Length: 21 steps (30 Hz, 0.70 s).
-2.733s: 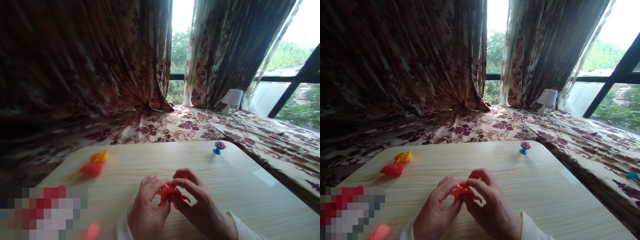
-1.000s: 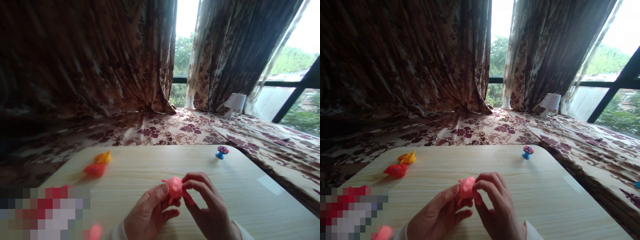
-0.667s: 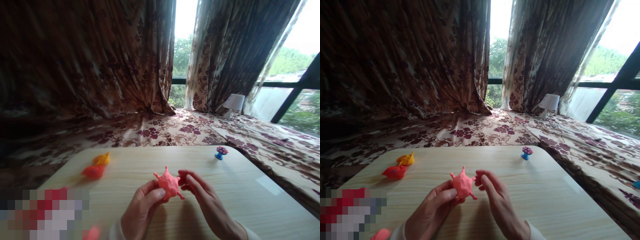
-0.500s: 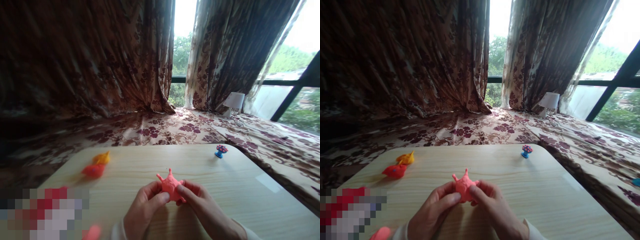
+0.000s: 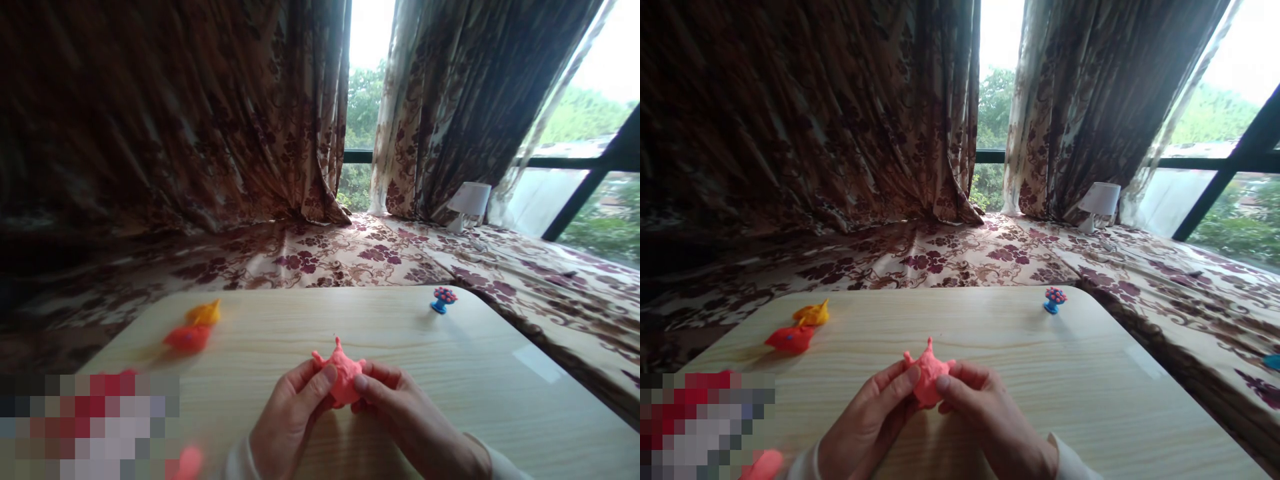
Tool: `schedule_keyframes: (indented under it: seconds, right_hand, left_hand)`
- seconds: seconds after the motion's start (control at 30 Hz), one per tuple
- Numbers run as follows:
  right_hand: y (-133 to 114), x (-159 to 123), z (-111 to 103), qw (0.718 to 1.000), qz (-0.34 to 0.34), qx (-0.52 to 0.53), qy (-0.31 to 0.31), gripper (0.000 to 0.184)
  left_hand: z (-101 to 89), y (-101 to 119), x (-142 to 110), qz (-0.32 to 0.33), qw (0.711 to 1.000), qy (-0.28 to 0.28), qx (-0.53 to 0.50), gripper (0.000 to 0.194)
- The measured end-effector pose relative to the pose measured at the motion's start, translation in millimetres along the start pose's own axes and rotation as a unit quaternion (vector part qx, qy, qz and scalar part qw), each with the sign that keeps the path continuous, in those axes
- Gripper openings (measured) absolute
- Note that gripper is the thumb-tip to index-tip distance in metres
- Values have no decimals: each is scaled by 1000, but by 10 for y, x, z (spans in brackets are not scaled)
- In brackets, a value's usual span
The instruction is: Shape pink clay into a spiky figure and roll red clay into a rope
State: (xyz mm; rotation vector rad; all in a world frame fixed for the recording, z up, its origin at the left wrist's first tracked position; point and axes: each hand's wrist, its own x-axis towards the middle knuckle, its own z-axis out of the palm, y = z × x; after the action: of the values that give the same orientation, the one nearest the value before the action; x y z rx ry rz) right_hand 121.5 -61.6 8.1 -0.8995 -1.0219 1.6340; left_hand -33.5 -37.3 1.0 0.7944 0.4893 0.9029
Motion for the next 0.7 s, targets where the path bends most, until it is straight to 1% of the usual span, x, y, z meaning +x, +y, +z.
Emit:
schedule_keyframes:
  seconds: [0.13,0.2,0.27,0.37,0.43,0.6,0.7]
  right_hand:
    - [27,-9,-18,996,10,87,-31,15]
    - [35,-14,-23,993,17,109,-44,14]
    - [35,-13,-21,993,19,107,-45,15]
    - [20,-2,-11,997,10,75,-27,23]
    - [7,6,-4,998,10,55,-19,25]
    - [-11,10,0,998,19,50,-24,18]
    - [-3,-2,1,998,23,60,-27,17]
  left_hand:
    - [3,-1,-4,-4,999,13,37,21]
    - [2,-10,-4,-9,999,21,42,21]
    - [2,-19,-2,-10,999,25,31,20]
    - [10,-22,-4,-9,1000,29,1,19]
    - [23,-14,-10,-10,999,28,-12,18]
    - [78,22,-24,-2,999,26,-36,18]
    - [85,21,-22,-3,999,10,-36,18]
